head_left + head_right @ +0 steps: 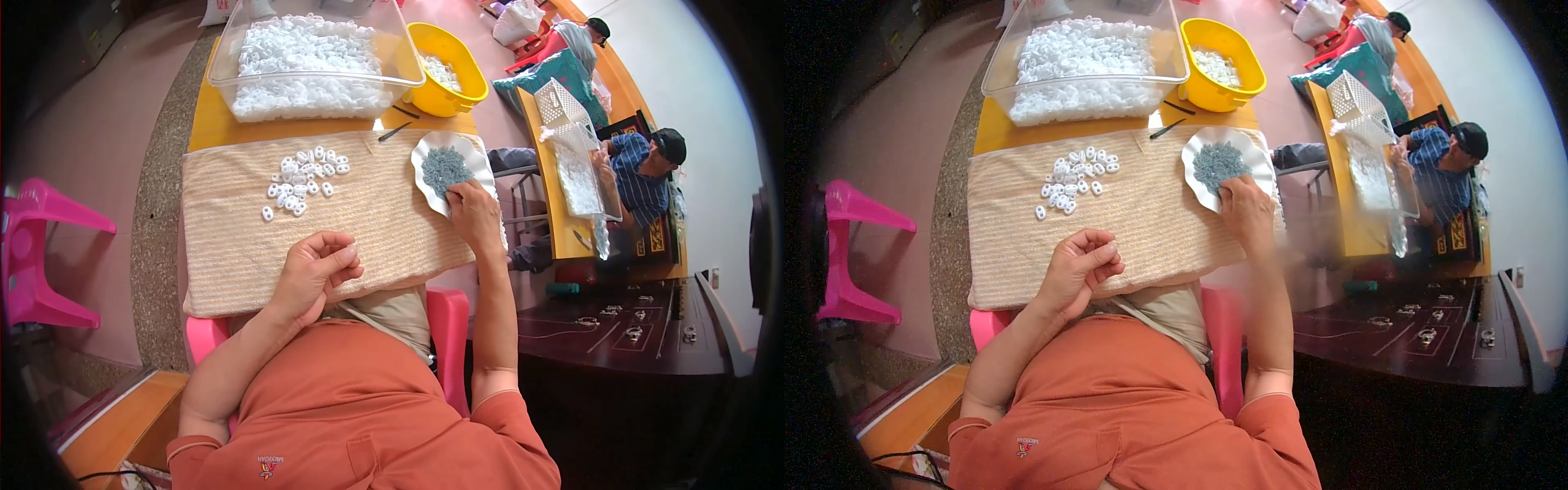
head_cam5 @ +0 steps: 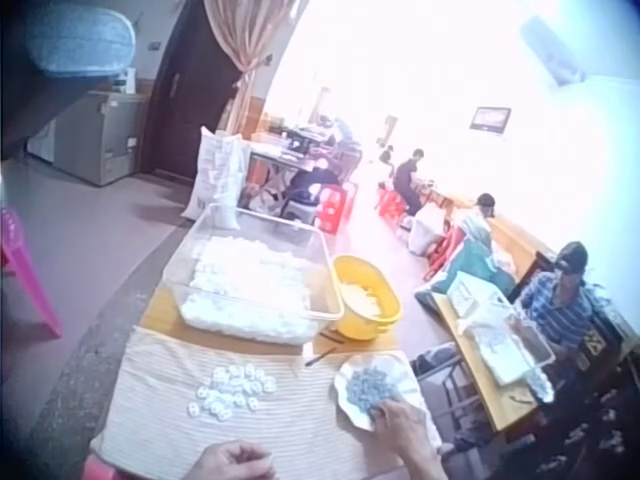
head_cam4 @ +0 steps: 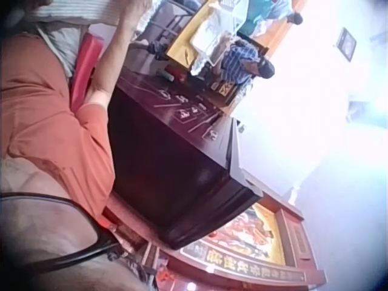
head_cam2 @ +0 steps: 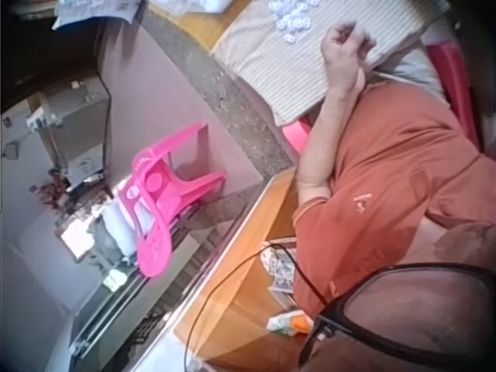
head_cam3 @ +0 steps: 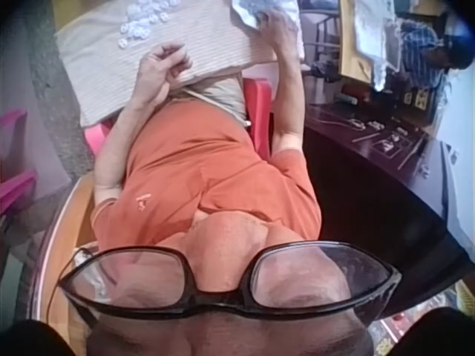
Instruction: Threading small beads onto white plastic components at a workstation.
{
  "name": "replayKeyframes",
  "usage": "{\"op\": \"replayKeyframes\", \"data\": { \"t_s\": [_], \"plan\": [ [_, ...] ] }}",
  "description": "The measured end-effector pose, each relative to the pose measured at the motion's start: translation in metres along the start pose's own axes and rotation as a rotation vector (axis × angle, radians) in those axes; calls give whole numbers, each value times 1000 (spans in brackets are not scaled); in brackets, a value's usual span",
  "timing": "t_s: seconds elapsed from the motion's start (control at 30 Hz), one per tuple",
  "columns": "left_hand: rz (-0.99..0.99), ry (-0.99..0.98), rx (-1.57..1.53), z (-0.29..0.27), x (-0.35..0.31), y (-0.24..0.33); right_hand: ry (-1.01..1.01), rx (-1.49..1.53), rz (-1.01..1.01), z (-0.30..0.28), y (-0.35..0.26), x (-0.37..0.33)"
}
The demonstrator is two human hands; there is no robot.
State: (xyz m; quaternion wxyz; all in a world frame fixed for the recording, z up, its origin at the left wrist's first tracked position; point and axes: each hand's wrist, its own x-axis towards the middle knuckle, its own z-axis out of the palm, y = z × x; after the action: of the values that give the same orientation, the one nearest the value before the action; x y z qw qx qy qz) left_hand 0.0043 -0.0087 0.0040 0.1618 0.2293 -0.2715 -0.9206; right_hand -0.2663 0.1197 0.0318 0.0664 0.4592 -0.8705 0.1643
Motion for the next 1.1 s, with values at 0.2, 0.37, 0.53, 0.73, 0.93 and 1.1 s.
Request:
{"op": "replayKeyframes", "data": {
  "t_s": [0.2,0.37,0.53,0.73,0.93,1.1],
  "plan": [
    [-14,9,9,1,-1,0,15,8,6,2,3,1],
    [-16,11,27,1,0,-1,40,-21,-21,6,9,0],
    [-17,6,32,0,0,-1,96,126,-16,5,6,-1],
    [-28,11,29,1,-1,-1,103,146,-2,5,10,-2],
    [-28,12,33,2,-2,0,104,226,39,2,5,-3],
    [-29,12,28,1,-1,-2,127,236,-20,4,11,-4]
  ]
}}
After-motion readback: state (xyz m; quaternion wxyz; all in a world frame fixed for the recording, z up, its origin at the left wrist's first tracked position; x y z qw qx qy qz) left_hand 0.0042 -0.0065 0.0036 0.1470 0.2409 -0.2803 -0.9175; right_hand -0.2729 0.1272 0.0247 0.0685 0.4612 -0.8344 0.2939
